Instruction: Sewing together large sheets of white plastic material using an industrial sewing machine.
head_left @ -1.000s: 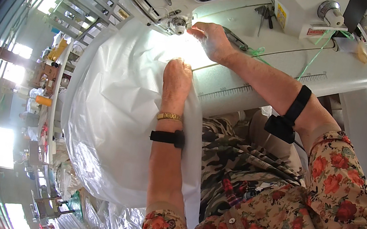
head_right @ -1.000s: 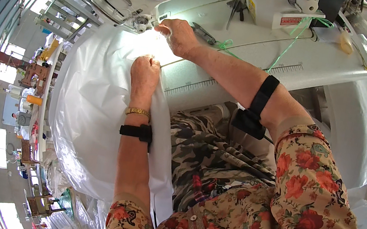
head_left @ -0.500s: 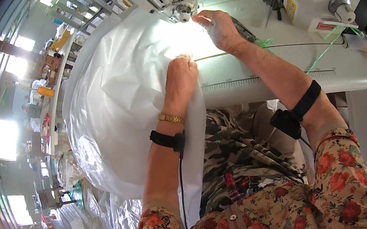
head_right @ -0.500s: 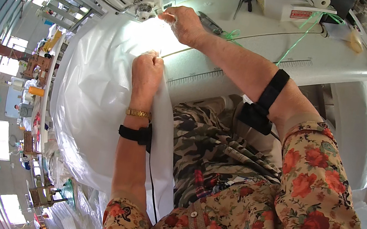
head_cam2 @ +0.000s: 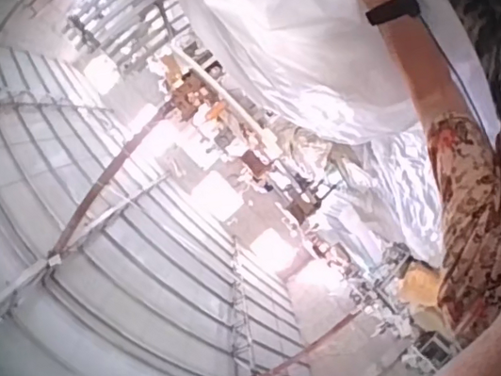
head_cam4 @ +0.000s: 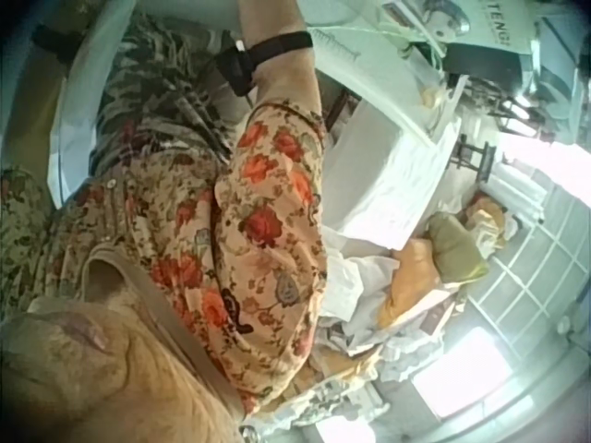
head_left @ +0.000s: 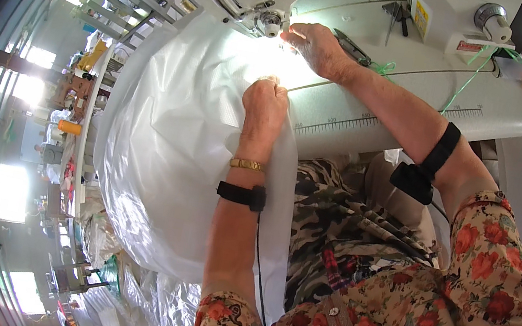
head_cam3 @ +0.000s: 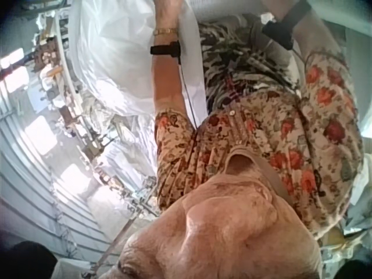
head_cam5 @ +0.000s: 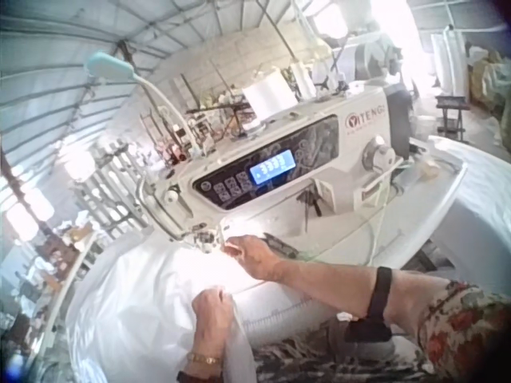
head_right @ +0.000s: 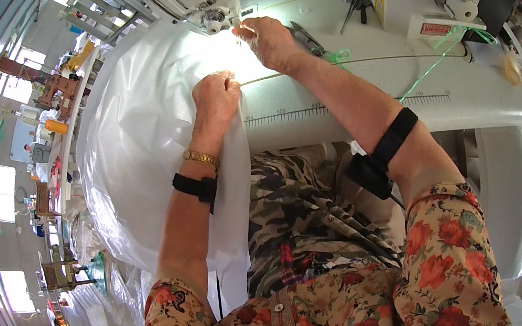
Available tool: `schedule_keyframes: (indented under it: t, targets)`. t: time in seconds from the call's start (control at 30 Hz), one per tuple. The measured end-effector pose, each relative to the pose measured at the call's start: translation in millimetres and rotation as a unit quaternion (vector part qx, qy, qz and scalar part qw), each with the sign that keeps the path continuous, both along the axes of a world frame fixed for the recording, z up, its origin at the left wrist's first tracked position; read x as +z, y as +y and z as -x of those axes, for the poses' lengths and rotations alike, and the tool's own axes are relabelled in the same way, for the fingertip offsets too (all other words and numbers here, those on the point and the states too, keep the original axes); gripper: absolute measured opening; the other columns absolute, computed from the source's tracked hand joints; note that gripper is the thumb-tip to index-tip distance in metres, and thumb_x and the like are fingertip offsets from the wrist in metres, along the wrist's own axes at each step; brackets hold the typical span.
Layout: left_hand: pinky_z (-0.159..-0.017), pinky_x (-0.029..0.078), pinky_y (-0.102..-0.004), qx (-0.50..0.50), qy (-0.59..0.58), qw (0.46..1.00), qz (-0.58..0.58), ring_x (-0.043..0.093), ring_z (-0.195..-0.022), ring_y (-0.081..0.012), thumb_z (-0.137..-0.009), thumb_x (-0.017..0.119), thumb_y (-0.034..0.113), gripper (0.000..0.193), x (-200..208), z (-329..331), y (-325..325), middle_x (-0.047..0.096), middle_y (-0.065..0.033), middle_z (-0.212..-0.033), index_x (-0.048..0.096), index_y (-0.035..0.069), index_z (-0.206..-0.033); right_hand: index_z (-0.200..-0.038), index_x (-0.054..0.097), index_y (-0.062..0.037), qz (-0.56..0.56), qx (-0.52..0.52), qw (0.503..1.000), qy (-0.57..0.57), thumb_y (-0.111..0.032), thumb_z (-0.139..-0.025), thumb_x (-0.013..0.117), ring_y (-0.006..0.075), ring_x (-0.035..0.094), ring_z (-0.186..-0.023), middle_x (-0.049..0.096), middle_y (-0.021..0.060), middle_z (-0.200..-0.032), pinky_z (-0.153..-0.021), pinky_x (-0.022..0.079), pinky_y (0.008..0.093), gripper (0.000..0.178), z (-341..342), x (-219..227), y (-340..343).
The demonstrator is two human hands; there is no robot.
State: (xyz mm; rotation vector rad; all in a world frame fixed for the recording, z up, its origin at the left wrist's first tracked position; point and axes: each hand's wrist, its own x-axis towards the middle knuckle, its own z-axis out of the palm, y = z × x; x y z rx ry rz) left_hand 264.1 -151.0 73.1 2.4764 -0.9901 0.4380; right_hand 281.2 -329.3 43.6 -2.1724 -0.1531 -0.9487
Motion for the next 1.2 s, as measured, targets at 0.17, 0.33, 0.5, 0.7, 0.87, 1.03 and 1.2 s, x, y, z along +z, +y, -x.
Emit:
schedule_keyframes:
  t: [0.17,0.33,0.5,0.7,0.87,1.03,1.2]
  targets:
    - [-0.076,0.051,-0.0445,0.032,-0.017,0.999,0.031,0.066,-0.076,-0.0379,-0.079,0.057,0.015,0.021,-7,-15,3,0.067,-0.0219,-0.080,0.070,0.000,-0.085,-0.116,0.063,-0.0023,-0.056,0.019,0.989,0.134,-0.017,-0.086,0.065,0.0385,0.062,-0.102,0.067,0.0205,-0.104,-0.089,0.048,0.0435,0.033,8,23,7]
    - [-0.074,0.049,-0.0480,0.020,0.029,0.998,0.052,0.063,-0.075,-0.0413,-0.078,0.056,0.011,0.016,-11,-10,-4,0.064,-0.0233,-0.076,0.065,-0.001,-0.074,-0.108,0.062,-0.0032,-0.051,0.026,0.995,0.077,-0.012,-0.082,0.066,0.0401,0.062,-0.096,0.066,0.0219,-0.100,-0.084,0.047,0.0439,0.028,-4,0,-4]
    - [-0.075,0.049,-0.0488,0.015,0.029,0.995,0.096,0.061,-0.076,-0.0444,-0.078,0.054,0.007,0.015,-19,-10,-3,0.061,-0.0266,-0.076,0.060,-0.005,-0.073,-0.101,0.059,0.0018,-0.017,0.066,0.986,0.153,-0.011,-0.083,0.067,0.0361,0.063,-0.092,0.066,0.0212,-0.093,-0.079,0.049,0.0394,0.024,0,10,-6]
    - [-0.098,0.042,-0.0455,0.019,0.084,0.985,0.148,0.053,-0.112,-0.0425,-0.088,0.059,0.021,0.043,-20,24,11,0.057,-0.0316,-0.115,0.053,-0.010,-0.118,-0.104,0.061,0.0046,-0.065,0.150,0.969,0.186,-0.016,-0.090,0.064,0.0184,0.062,-0.091,0.067,0.0130,-0.097,-0.084,0.049,0.0345,0.025,21,7,-1]
    - [-0.114,0.024,-0.0454,-0.109,0.047,0.989,0.091,0.030,-0.139,-0.0415,-0.093,0.059,0.029,0.072,-22,120,74,0.029,-0.0278,-0.151,0.026,-0.003,-0.148,-0.108,0.064,-0.0007,-0.057,0.169,0.971,0.158,-0.013,-0.092,0.059,0.0193,0.063,-0.092,0.068,0.0088,-0.099,-0.087,0.049,0.0332,0.021,89,19,17]
    - [-0.115,0.023,-0.0451,-0.088,0.137,0.986,0.025,0.028,-0.141,-0.0404,-0.096,0.054,0.026,0.065,-36,210,146,0.024,-0.0247,-0.154,0.026,0.000,-0.149,-0.108,0.064,-0.0040,0.188,0.179,0.966,-0.017,-0.012,-0.086,0.063,0.0280,0.064,-0.089,0.067,0.0093,-0.092,-0.085,0.050,0.0364,0.023,169,-6,63]
    - [-0.116,0.019,-0.0464,0.036,0.314,0.931,0.184,0.026,-0.143,-0.0367,-0.096,0.055,0.027,0.059,-123,231,230,0.030,-0.0235,-0.152,0.035,0.003,-0.147,-0.125,0.054,-0.0051,0.265,0.342,0.897,0.089,-0.008,-0.084,0.059,0.0300,0.065,-0.085,0.066,0.0125,-0.090,-0.083,0.051,0.0394,0.042,205,-33,118]
